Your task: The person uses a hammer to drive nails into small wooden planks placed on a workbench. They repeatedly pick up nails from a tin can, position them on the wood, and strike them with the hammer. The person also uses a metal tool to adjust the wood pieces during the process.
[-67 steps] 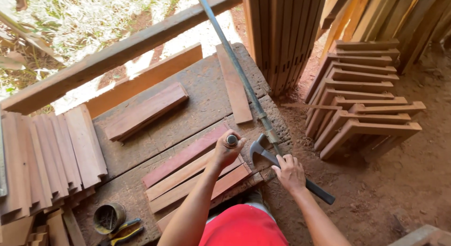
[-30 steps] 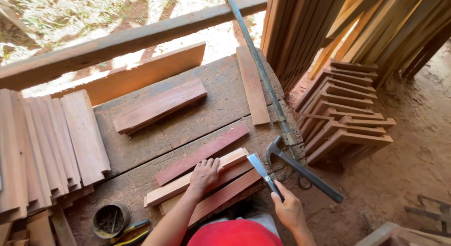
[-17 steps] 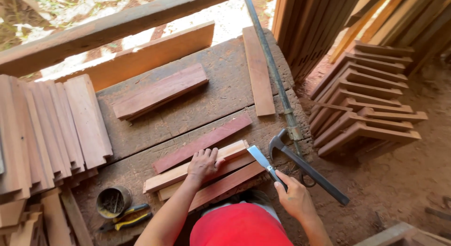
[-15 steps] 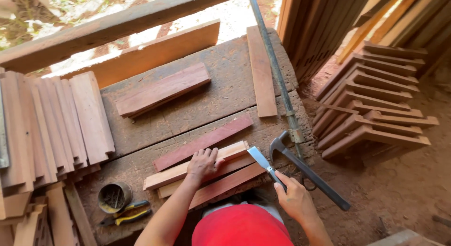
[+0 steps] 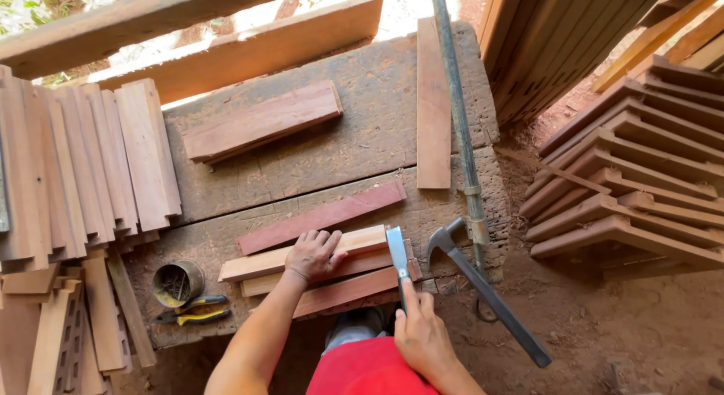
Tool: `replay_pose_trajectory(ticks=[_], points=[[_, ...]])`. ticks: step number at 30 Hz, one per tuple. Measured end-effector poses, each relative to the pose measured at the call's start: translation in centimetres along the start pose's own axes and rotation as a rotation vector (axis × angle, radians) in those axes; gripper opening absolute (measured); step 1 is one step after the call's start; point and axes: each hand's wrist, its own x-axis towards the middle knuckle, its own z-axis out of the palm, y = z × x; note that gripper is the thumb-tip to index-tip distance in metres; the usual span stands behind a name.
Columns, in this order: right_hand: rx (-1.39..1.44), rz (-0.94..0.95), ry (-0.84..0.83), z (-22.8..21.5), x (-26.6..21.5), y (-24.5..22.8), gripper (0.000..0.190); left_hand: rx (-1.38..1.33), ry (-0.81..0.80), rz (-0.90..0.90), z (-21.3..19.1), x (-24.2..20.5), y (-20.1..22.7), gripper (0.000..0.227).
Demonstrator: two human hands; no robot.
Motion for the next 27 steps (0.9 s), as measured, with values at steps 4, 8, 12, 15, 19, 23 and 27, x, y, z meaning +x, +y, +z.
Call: replay_pose_trajectory(ticks=[4, 8, 12, 15, 19, 23, 27], points=[[0.008, 0.017, 0.044, -0.3, 0.8, 0.0, 0.066, 0.007, 0.01, -0.005, -0.2, 0.2, -0.1, 0.044], [-0.023, 0.117, -0.069, -1.9, -2.5, -2.0, 0.067, 0.027, -0.02, -0.015, -0.2, 0.0, 0.0, 0.045], [-0.047, 0.107, -0.007, -0.7, -0.3, -2.5, 0.065, 0.024, -0.01, -0.011, -0.1, -0.2, 0.0, 0.045], [-0.027, 0.222, 0.021, -0.4, -1.1, -3.3, 0.063, 0.035, 0.019, -0.013, 0.4, -0.1, -0.5, 0.044], [0.042, 0.153, 0.21, 1.9, 0.0, -1.5, 0.063, 0.059, 0.056, -0.02, 1.1, -0.8, -0.3, 0.047], [0.395, 0.094, 0.398, 1.4, -3.2, -1.3, 0.065, 0.017, 0.079, -0.037, 2.2, -1.4, -0.7, 0.052], [0.624, 0.173, 0.534, 4.7, -6.3, 1.2, 0.067, -0.123, -0.086, -0.038, 1.4, -1.1, -1.1, 0.086]])
